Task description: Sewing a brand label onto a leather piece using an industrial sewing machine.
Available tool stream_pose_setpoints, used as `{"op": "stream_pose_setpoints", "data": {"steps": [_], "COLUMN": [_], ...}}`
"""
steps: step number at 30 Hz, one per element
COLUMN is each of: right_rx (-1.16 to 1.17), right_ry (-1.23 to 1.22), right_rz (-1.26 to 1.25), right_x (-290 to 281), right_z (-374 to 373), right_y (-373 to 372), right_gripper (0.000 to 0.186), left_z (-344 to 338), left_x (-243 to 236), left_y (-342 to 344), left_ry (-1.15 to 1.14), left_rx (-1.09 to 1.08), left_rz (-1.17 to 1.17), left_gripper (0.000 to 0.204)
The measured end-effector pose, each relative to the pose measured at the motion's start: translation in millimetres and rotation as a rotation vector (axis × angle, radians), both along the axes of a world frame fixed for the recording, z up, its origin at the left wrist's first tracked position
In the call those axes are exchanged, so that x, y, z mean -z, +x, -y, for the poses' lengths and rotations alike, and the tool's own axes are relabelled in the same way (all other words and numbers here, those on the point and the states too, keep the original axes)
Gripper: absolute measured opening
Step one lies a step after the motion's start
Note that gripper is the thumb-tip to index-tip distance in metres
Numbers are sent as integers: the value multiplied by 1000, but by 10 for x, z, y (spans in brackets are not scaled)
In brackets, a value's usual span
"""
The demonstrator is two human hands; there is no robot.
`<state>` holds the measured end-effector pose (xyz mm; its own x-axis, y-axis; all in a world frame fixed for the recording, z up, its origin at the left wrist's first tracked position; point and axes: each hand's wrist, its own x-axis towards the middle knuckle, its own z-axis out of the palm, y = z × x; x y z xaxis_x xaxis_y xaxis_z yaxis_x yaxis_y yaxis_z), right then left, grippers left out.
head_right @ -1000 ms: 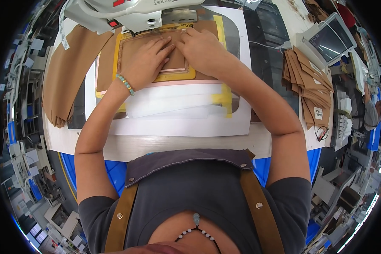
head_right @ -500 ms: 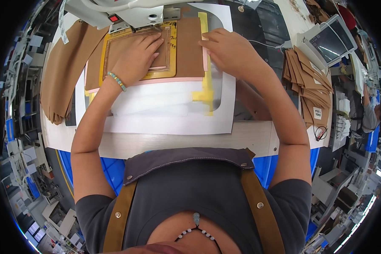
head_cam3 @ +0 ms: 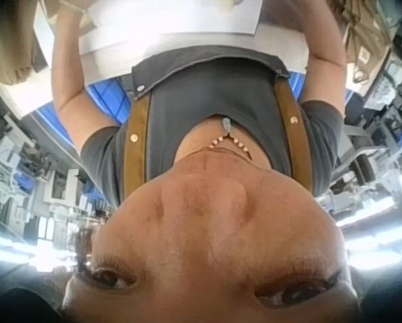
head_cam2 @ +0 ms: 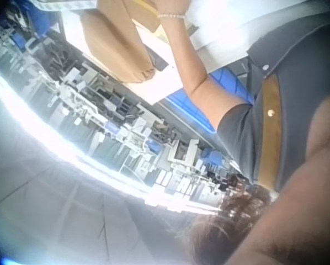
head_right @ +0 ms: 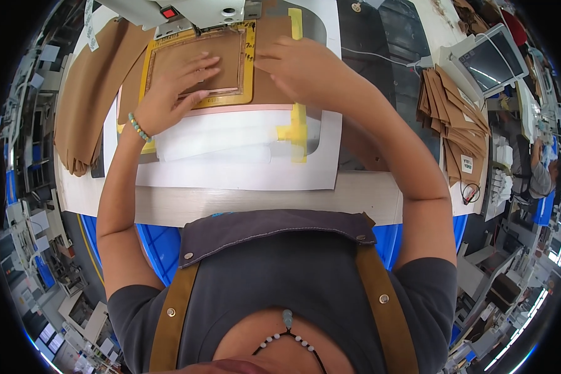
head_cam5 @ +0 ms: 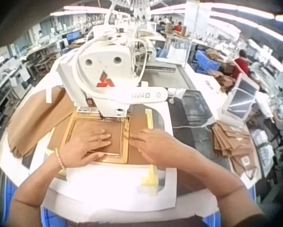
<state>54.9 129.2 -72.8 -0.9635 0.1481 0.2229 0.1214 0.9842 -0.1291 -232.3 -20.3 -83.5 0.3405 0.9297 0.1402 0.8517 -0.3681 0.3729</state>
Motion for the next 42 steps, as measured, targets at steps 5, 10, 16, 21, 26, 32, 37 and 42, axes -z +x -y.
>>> {"op": "stream_pose_setpoints", "data": {"steps": [5, 10, 16, 21, 26, 32, 37, 42], "right_rx": [-37, -27, -28, -12, -34, 78, 226, 236], "right_ry": [192, 321, 324, 297, 150, 63, 16, 32], "right_rz": [-107, -97, -108, -86, -103, -200, -264, -262], "right_x": [205, 393, 381, 383, 236, 162, 233, 293], "right_z": [-32, -73, -47, -55, -95, -297, -441, -507], "right_y": [-424, -455, -432, -425, -260, 207, 324, 354], "right_gripper": [34, 37, 36, 37, 36, 34, 26, 27], "left_z": [-43, -75, -125, -182, -211, -274, -343, -456], "left_x": [126, 137, 37, 32, 29, 32, 30, 35], "left_y": [70, 52, -55, -100, -111, -128, -154, -194], "left_ry": [49, 29, -80, -72, -46, -10, -12, 23], "left_rx": [133, 140, 168, 229, 238, 241, 237, 216], "left_rz": [-55, -58, 99, 39, -1, -37, -59, -103], "left_gripper": [46, 46, 45, 45, 44, 44, 43, 42]}}
